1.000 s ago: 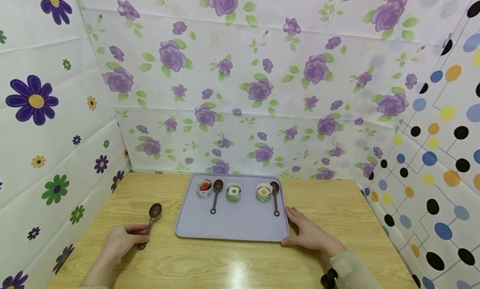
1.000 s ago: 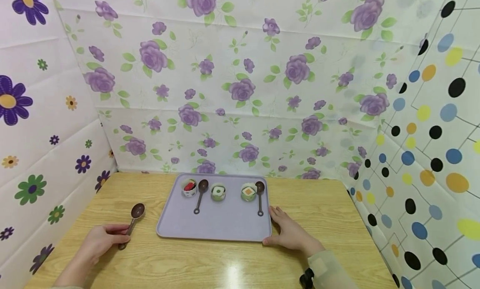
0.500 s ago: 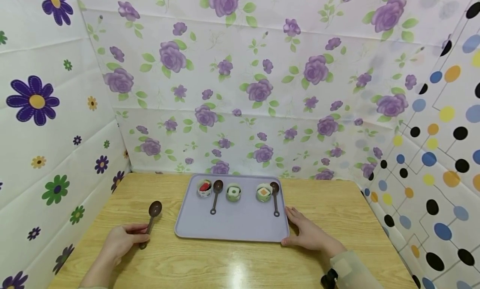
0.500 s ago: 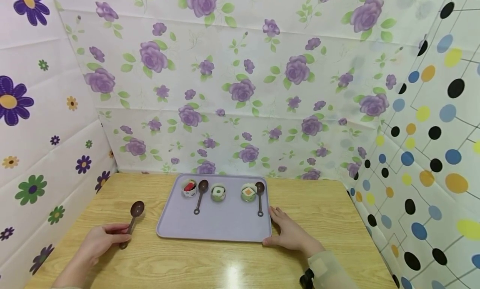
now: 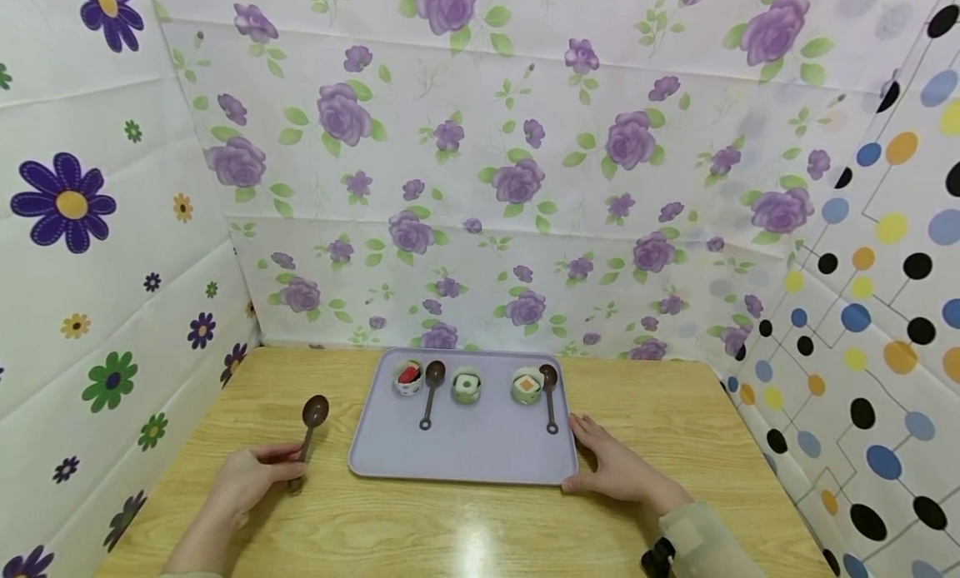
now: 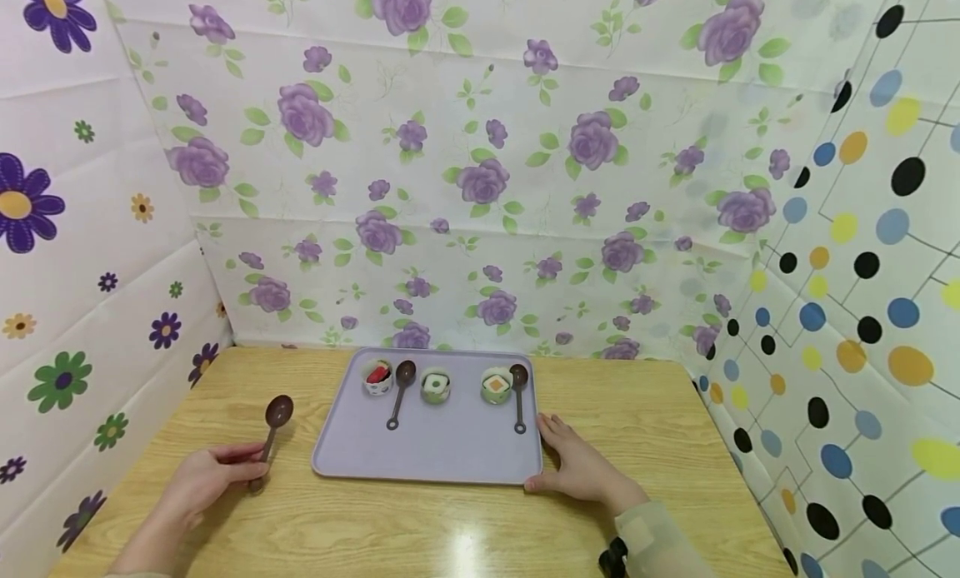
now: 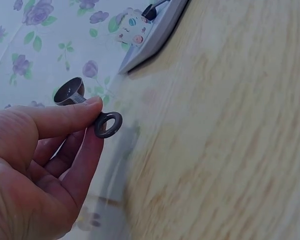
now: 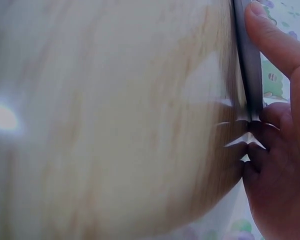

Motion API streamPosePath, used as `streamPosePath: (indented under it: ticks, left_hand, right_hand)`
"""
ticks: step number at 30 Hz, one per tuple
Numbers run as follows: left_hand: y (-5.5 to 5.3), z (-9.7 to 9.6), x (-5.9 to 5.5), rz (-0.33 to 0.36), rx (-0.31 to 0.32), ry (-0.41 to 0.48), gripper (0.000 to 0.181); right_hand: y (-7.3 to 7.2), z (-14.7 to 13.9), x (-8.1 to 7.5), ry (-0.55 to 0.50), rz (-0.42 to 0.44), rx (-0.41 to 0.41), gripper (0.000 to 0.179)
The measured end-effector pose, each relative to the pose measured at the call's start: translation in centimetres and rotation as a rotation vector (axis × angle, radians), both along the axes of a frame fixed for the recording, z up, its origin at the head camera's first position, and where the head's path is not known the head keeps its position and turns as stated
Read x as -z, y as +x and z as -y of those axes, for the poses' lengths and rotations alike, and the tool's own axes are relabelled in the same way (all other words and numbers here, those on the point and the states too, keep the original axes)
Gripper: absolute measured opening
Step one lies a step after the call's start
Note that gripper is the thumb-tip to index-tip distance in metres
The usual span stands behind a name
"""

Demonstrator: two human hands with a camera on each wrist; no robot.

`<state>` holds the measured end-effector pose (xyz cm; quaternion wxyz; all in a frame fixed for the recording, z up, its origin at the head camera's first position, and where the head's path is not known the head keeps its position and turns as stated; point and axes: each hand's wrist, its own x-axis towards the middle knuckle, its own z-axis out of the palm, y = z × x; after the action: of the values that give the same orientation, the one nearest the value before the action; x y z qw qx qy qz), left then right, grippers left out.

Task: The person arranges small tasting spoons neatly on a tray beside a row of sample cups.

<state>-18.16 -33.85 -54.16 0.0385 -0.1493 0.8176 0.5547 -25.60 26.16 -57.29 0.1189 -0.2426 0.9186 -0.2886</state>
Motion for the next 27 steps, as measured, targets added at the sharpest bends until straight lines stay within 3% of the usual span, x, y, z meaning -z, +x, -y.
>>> streamPosePath:
  ticks: [5,14,27]
  left_hand:
    - [-0.4,-1.0,0.1,-0.032,0.01,0.124,0.052]
    - [-0.9,-3.4,-0.4,-0.049,0.033,0.17,0.052]
    - [-2.8,-7.6,-0.4,-0.08,0.036,0.289,0.05]
  right_hand:
    - [-0.1,0.0,0.1,0.008,-0.001,0.003,0.12]
    - [-0.1,0.0,0.1,0.007,0.002,0.0,0.12]
    - [0.0,0.0,0.1,0.007,-0.003,0.002,0.12]
